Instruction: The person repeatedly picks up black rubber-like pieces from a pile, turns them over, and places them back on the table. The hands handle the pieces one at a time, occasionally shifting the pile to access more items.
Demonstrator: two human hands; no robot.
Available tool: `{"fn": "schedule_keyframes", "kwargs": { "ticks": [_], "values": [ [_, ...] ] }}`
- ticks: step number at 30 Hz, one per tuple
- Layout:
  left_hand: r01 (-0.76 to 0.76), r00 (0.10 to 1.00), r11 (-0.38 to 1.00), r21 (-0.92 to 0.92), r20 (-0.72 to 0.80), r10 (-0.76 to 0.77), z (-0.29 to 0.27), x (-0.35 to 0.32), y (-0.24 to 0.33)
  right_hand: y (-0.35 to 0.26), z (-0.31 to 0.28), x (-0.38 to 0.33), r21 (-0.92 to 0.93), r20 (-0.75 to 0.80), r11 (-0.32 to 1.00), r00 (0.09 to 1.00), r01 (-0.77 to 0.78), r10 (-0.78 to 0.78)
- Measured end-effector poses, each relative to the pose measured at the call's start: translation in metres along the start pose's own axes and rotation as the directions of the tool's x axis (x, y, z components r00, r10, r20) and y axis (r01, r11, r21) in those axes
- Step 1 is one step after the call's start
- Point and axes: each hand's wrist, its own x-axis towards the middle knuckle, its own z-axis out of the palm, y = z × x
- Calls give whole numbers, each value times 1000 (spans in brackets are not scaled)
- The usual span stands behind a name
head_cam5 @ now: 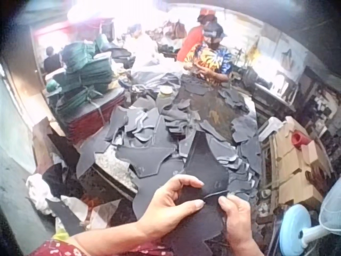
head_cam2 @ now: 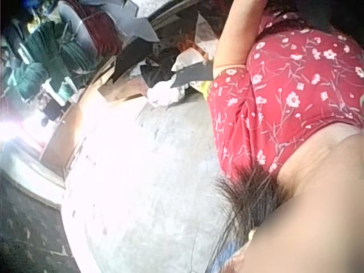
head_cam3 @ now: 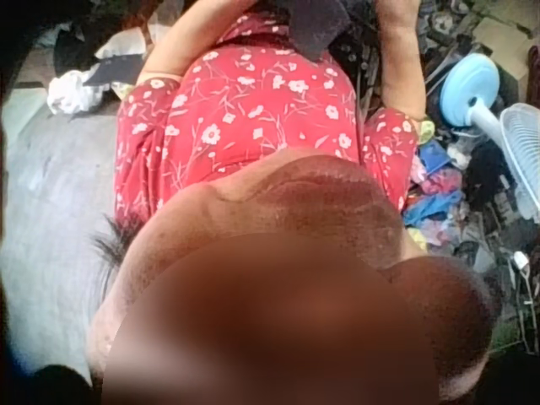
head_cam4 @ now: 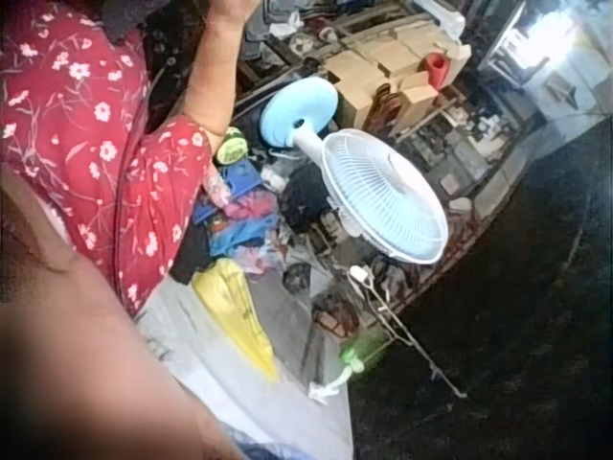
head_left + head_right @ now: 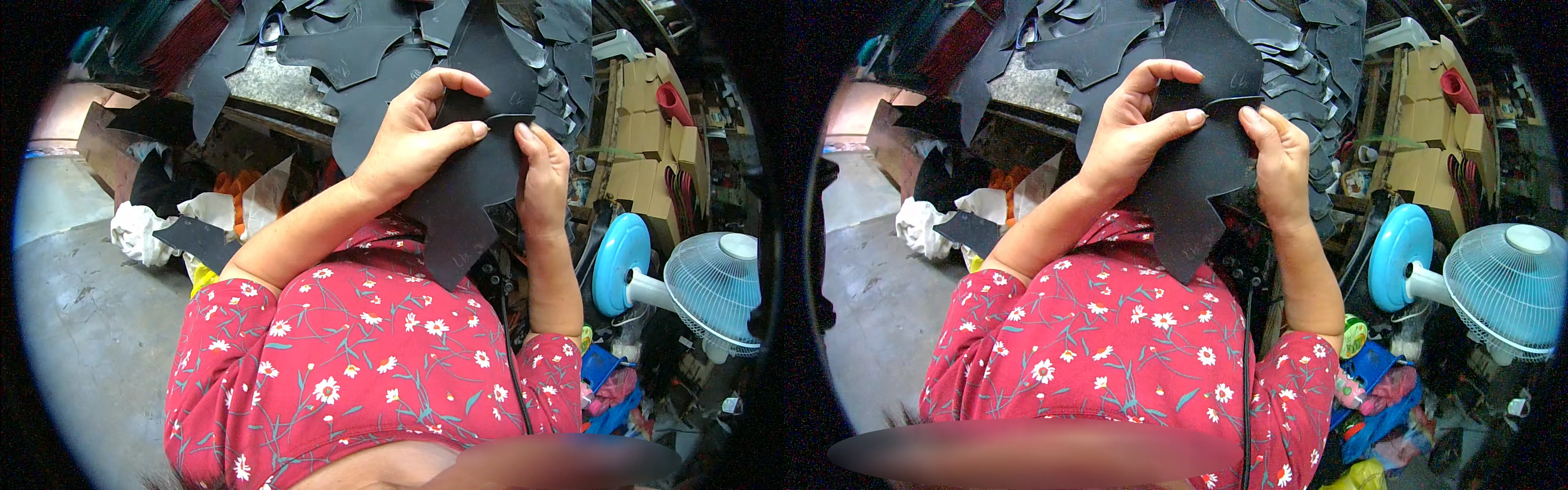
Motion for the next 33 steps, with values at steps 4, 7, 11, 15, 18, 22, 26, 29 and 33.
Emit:
{"fn": "schedule_keyframes", "kwargs": {
  "ticks": [4,7,11,15,18,22,26,29,33],
  "values": [
    [37,998,998,52,57,-40,-4,5,-3,-8,1,8,-51,80,998,996,28,-24],
    [-28,994,975,218,108,4,-3,5,-3,-11,1,6,-132,70,969,977,207,-200],
    [-182,947,854,487,322,18,1,-3,2,-12,-7,12,45,-8,981,982,187,-187],
    [-265,917,778,569,398,21,1,-2,5,1,-11,20,196,-20,980,999,31,-28],
    [-120,926,800,587,357,-123,-2,1,7,12,-12,26,267,-20,960,996,-81,89],
    [30,977,925,378,186,-108,-5,4,10,4,-23,26,332,110,918,975,-219,192],
    [105,994,970,221,-58,-94,-16,11,12,-14,-24,11,76,297,971,935,-227,196],
    [59,997,948,312,-59,-43,-25,14,7,-16,-11,3,-41,297,990,944,-134,140],
    [-299,935,722,624,41,351,-53,10,3,-31,-34,41,-364,144,894,964,261,-223]
  ]
}}
